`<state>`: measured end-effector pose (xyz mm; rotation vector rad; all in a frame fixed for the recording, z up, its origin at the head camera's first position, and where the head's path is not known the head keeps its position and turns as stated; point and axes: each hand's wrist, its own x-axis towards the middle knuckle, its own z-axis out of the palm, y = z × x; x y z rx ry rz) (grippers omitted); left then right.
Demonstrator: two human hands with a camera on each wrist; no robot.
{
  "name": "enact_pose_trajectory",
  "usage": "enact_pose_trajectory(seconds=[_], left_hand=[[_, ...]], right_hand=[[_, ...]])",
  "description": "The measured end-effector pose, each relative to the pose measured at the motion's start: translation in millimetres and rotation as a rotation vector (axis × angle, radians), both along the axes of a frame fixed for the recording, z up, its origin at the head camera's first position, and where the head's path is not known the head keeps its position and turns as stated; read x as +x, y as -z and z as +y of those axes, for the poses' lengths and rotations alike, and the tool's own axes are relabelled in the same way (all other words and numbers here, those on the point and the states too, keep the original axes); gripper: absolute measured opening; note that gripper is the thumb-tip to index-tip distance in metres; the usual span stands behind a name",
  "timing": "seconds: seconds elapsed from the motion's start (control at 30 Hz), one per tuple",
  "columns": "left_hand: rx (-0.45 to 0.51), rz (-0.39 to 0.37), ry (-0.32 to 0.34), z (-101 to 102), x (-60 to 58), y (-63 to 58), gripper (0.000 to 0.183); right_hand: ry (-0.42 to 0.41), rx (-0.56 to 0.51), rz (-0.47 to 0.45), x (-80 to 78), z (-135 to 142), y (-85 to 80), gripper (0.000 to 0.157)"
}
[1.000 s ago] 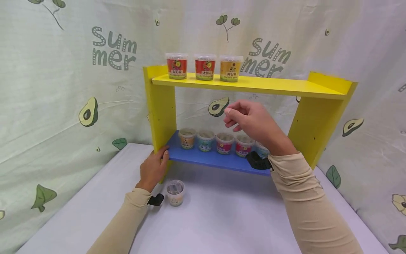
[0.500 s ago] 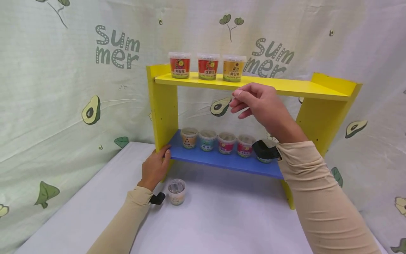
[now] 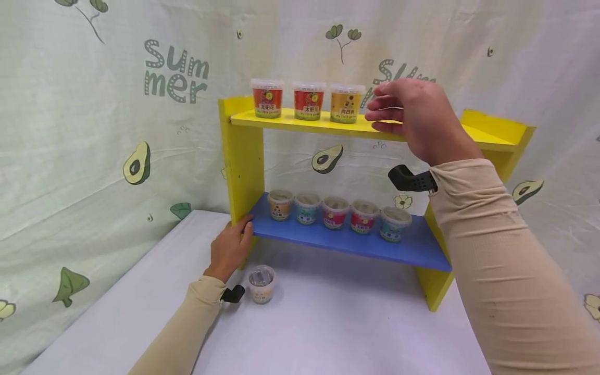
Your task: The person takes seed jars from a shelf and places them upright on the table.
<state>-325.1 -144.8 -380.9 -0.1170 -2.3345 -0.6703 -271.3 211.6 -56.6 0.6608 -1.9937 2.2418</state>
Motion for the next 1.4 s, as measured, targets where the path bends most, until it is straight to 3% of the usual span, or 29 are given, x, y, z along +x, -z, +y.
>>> enact_pose_trajectory(seconds=[0.17,0.33,0.47,1.0,1.4], left_hand=[[0.007,-0.005,-0.008,1,0.7,-0.6,0.045],[0.011,-0.018,-0.007,2,1.1,-0.8,0.045],[0.019,-0.022,-0.015,0,2.0,-0.3,0.045],[0.013,-0.013,-0.005,1,1.5,4.8,0.044],[0.010,-0.013,-0.012,1,-0.3,1.5,0.045]], right_hand=[[0.053,0.060,-0.086,-10.7,1,-11.2,0.039],[0.093,0.049,-0.249,-21.5,0,-23.3,0.042],[0.115,0.051,-0.328,-29.3,-3,-28.7,0.046],[0.017,0.140,-0.471,-58.9,-3,-38.2,0.071],[-0.025,0.305,-0.431,-63.3,-10,-43.7,0.072]])
